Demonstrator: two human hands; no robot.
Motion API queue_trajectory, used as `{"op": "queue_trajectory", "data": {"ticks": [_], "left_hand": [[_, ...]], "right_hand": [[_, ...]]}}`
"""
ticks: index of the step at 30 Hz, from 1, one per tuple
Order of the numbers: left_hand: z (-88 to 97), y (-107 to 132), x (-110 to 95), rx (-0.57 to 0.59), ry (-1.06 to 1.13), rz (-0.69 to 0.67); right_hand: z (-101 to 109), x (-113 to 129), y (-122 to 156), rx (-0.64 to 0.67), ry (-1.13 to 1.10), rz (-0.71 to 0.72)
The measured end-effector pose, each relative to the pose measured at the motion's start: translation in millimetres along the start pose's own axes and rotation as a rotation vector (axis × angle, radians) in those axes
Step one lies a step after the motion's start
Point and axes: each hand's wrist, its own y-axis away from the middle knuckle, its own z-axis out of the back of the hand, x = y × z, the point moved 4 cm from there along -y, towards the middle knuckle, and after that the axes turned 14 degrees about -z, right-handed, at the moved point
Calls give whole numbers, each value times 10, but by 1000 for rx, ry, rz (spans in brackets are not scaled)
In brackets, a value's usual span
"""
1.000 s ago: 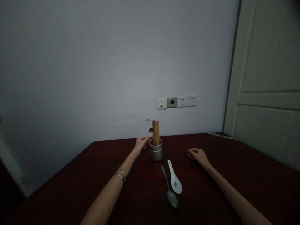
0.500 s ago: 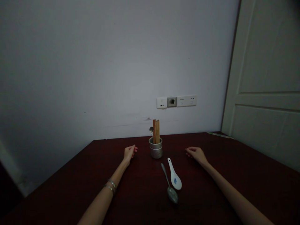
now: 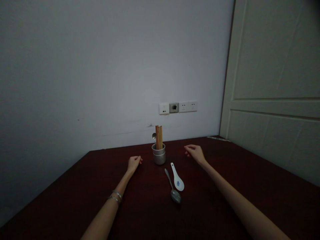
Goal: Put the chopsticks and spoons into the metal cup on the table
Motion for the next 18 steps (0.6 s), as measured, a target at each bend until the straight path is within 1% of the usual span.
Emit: {"op": "queue_trajectory", "data": {"ticks": [2,5,6,7,9,10,13,14,18], "left_hand": [[10,5,-26,8,-29,-2],[22,15,-68,15,-45,-11],[23,16,-77,16,-48,-16],[23,17,-82,18,-51,-20],[20,16,-79,19,-57,-23],[18,15,-73,20,-59,-21],[17,14,-50,18,-62,-16],[18,15,-46,15,-60,-17],[24,26,-53,14,-45,-23]], "right_hand": [[-184,253,153,92,119,-19],[-497,507,421,333,374,-28],[-572,562,504,372,461,4],[-627,603,578,381,545,47],[-710,619,698,397,703,89],[-746,599,748,424,770,84],[-836,482,880,553,907,10],[-857,445,916,575,940,-10],[-902,361,997,549,1044,-15]]}}
